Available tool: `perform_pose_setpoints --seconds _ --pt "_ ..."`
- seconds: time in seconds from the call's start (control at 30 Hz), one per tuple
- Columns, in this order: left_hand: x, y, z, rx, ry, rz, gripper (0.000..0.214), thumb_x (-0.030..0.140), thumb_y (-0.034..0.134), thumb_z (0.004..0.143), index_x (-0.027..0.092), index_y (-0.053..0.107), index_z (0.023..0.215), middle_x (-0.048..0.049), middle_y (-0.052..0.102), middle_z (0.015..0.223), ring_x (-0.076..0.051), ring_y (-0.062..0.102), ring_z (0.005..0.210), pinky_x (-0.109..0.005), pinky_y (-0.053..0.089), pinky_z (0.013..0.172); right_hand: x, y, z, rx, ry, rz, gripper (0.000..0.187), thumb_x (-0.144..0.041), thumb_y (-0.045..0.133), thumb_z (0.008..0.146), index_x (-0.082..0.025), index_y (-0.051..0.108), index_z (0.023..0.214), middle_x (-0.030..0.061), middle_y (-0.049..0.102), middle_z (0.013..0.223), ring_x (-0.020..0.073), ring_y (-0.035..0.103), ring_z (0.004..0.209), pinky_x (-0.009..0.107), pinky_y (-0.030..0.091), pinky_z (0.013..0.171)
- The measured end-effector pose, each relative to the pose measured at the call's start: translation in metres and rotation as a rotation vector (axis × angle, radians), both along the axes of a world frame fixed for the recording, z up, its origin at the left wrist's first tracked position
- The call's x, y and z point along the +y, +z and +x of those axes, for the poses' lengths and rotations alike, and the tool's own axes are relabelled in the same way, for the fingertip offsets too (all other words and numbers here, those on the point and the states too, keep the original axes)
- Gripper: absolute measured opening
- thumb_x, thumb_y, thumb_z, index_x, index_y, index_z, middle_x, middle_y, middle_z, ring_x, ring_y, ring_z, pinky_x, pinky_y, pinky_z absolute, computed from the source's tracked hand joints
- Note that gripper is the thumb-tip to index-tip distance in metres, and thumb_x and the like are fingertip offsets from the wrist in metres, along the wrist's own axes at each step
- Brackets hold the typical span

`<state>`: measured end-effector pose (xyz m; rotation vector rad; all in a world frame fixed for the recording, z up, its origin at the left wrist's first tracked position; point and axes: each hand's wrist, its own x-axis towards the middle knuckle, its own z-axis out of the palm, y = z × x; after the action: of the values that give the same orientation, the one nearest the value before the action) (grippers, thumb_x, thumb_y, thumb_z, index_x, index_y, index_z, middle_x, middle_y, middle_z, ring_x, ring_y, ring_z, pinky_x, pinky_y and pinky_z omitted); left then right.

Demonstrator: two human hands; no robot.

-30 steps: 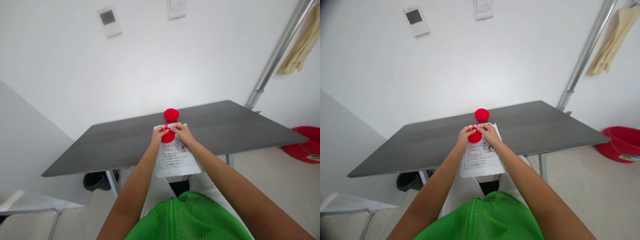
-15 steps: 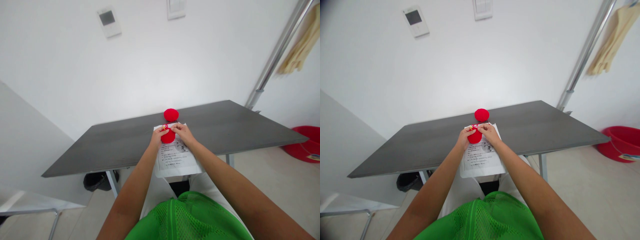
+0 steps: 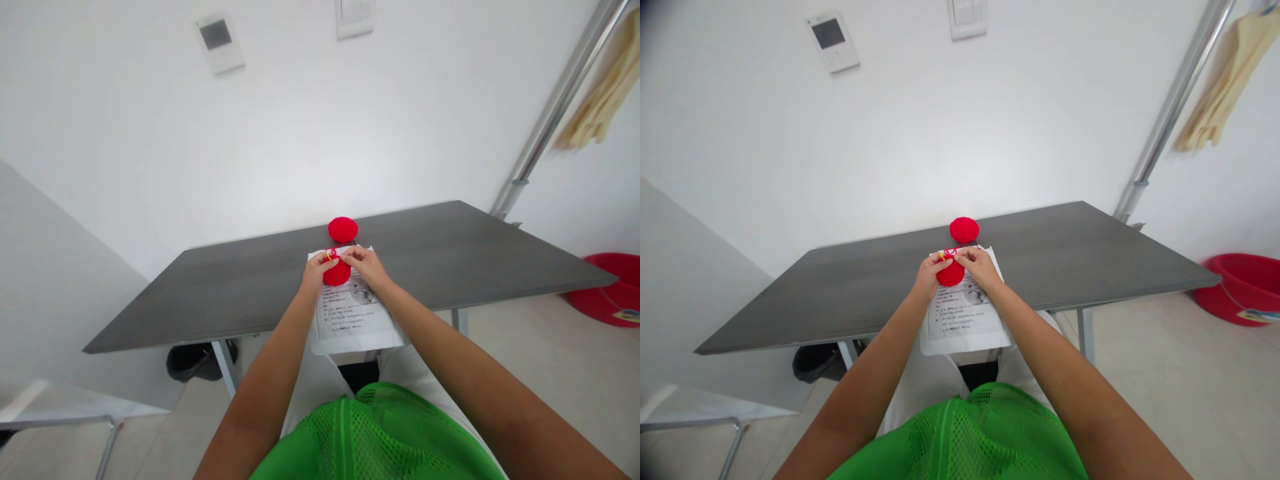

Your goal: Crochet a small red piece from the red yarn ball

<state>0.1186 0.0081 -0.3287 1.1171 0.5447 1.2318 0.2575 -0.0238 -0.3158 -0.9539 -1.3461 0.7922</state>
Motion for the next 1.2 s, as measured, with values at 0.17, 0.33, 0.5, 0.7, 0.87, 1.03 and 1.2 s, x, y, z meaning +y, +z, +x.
perform_pose_setpoints --seconds 0.17,0.33,0.5,0.7,0.87,1.03,1.2 --pt "-0.0017 0.0014 0.0003 0.006 -0.003 0.017 0.032 0.028 0.082 0.051 0.016 0.069 0.077 -0.0007 0.069 0.074 -0.013 0.060 0.066 -0.027 0.045 0.069 0.0013 -0.0014 0.0005 -0.018 -0.022 0.007 0.026 -0.044 0.066 0.067 -0.019 0.059 0.067 -0.0020 0.056 0.062 0.0136 0.049 0.062 0.029 0.039 0.063" --pt "-0.0040 0.0027 0.0001 0.002 -0.019 0.003 0.031 0.026 0.082 0.050 0.016 0.070 0.076 -0.0001 0.069 0.071 -0.012 0.060 0.064 -0.026 0.046 0.068 0.0011 -0.0013 0.0010 -0.022 -0.014 -0.007 0.021 -0.040 0.065 0.067 -0.019 0.059 0.065 -0.0027 0.055 0.061 0.0129 0.048 0.060 0.028 0.038 0.062" --pt "-0.0039 0.0030 -0.0004 -0.002 -0.020 -0.011 0.031 0.025 0.082 0.050 0.016 0.069 0.076 -0.0004 0.070 0.072 -0.012 0.060 0.063 -0.026 0.046 0.068 -0.0008 0.0008 -0.0008 -0.002 -0.018 -0.010 0.020 -0.038 0.065 0.066 -0.019 0.061 0.067 -0.0018 0.057 0.064 0.0133 0.050 0.063 0.028 0.039 0.064" --pt "-0.0015 0.0015 -0.0015 -0.003 -0.052 -0.034 0.032 0.026 0.082 0.050 0.015 0.070 0.078 -0.0018 0.070 0.071 -0.014 0.061 0.064 -0.028 0.046 0.069 0.0003 0.0005 -0.0019 0.010 -0.030 -0.021 0.020 -0.038 0.065 0.065 -0.018 0.062 0.068 -0.0013 0.059 0.063 0.0135 0.050 0.062 0.028 0.039 0.062" --pt "0.0001 -0.0001 -0.0014 -0.017 -0.058 -0.038 0.032 0.026 0.081 0.051 0.014 0.070 0.080 -0.0017 0.070 0.070 -0.014 0.062 0.065 -0.028 0.046 0.071 0.0010 -0.0009 -0.0015 0.022 -0.018 -0.015 0.020 -0.038 0.066 0.066 -0.019 0.062 0.069 -0.0011 0.060 0.064 0.0136 0.051 0.063 0.028 0.040 0.063" --pt "0.0003 -0.0009 -0.0007 -0.005 -0.037 -0.005 0.031 0.026 0.081 0.053 0.015 0.070 0.080 -0.0014 0.070 0.072 -0.014 0.061 0.066 -0.028 0.046 0.071 0.0009 -0.0008 -0.0006 0.005 -0.010 0.000 0.021 -0.039 0.067 0.067 -0.019 0.063 0.069 -0.0004 0.062 0.065 0.0142 0.053 0.064 0.028 0.041 0.064" --pt "-0.0009 -0.0002 -0.0005 0.016 -0.032 0.029 0.029 0.027 0.080 0.054 0.016 0.070 0.079 -0.0017 0.070 0.075 -0.014 0.061 0.067 -0.028 0.045 0.070 -0.0001 -0.0001 -0.0003 -0.016 -0.019 0.002 0.020 -0.039 0.066 0.067 -0.019 0.062 0.068 -0.0007 0.060 0.065 0.0139 0.052 0.063 0.028 0.041 0.063"
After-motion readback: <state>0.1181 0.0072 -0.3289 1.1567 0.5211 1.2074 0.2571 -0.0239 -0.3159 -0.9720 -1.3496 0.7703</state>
